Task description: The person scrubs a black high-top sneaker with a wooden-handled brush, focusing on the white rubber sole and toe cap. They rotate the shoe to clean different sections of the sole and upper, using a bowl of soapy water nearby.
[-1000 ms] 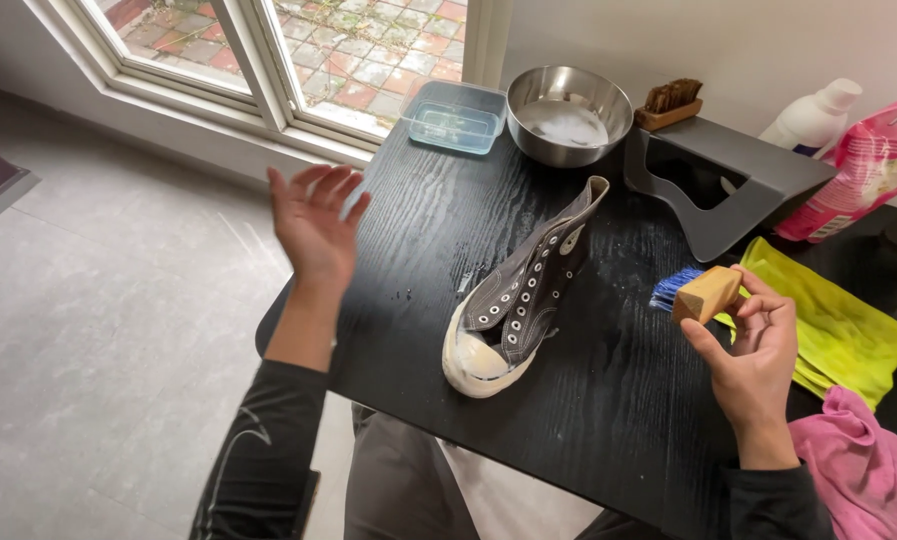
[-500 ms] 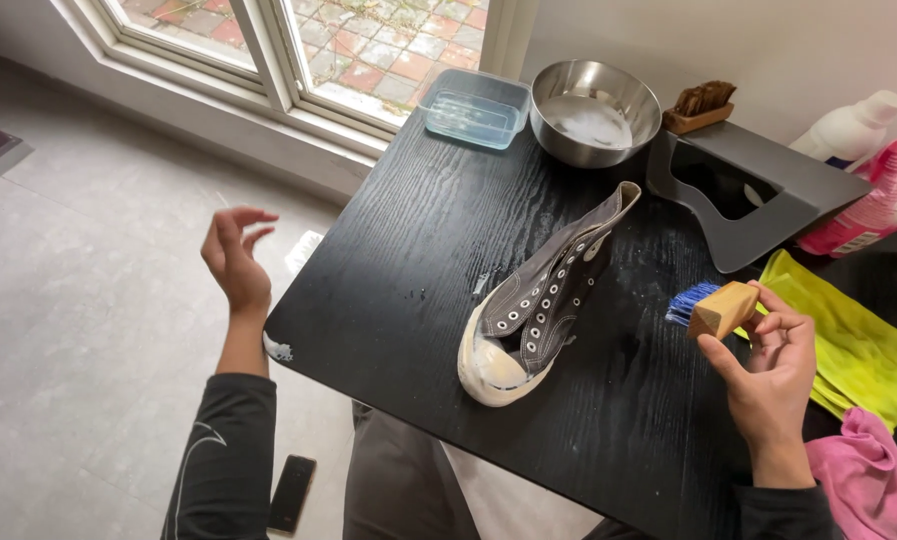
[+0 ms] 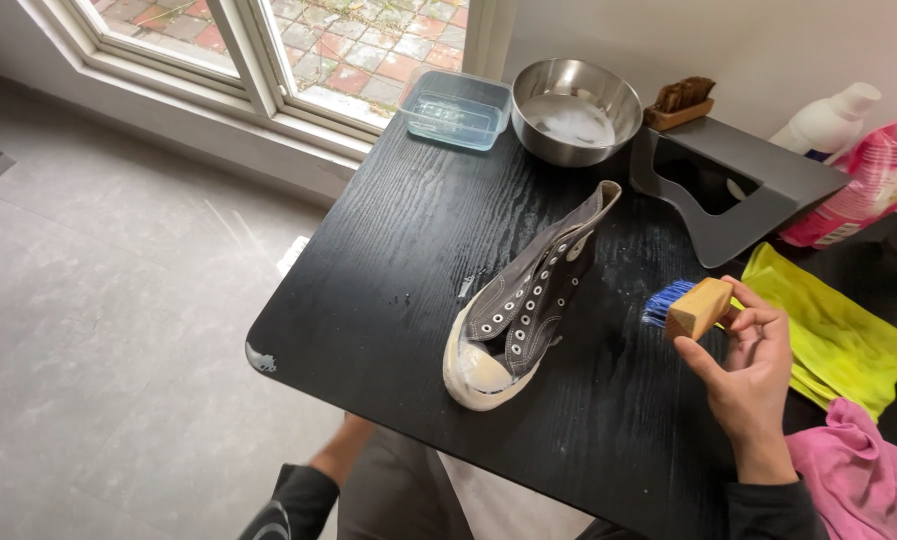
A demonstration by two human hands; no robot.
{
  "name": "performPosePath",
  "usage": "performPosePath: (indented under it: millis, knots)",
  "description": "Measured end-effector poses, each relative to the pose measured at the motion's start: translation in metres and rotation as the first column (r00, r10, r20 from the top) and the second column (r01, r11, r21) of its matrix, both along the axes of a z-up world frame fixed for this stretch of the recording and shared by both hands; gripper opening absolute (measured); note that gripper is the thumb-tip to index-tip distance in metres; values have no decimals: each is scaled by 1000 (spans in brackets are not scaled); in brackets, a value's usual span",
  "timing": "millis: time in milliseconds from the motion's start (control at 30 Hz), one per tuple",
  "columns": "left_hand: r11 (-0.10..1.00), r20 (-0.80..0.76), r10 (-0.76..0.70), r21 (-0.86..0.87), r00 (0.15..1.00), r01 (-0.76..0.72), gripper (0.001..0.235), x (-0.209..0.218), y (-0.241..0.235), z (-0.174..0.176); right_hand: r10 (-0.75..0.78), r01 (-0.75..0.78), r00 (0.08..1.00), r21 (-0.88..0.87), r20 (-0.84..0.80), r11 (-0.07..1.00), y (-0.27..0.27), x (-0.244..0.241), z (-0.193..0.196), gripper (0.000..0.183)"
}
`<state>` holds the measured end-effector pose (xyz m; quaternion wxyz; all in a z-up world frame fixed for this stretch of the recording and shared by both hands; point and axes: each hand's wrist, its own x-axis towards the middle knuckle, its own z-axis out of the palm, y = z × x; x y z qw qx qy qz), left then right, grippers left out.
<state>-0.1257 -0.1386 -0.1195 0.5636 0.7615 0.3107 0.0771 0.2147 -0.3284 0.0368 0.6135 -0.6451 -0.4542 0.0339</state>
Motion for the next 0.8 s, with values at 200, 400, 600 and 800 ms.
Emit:
performPosePath:
  millis: [200,400,600,800]
  knots:
    - [471,-466,-840,-368,279,802,54,27,-49,216,20,-20,1000,31,-5,999,-5,3,-2,45]
    - [790,298,-590,403,750,462,14,40,5,252,12,-12,1000,39,2,999,-9,-3,5,49]
    - [675,-122,-372,645,920,359,78,116,43,215,14,-13,1000,59,-17,998,-15,-3,3,50]
    - [838,-68,-15,543,998,50,106,154,38,201,-2,-1,999,79,34,997,-15,8,-8,60]
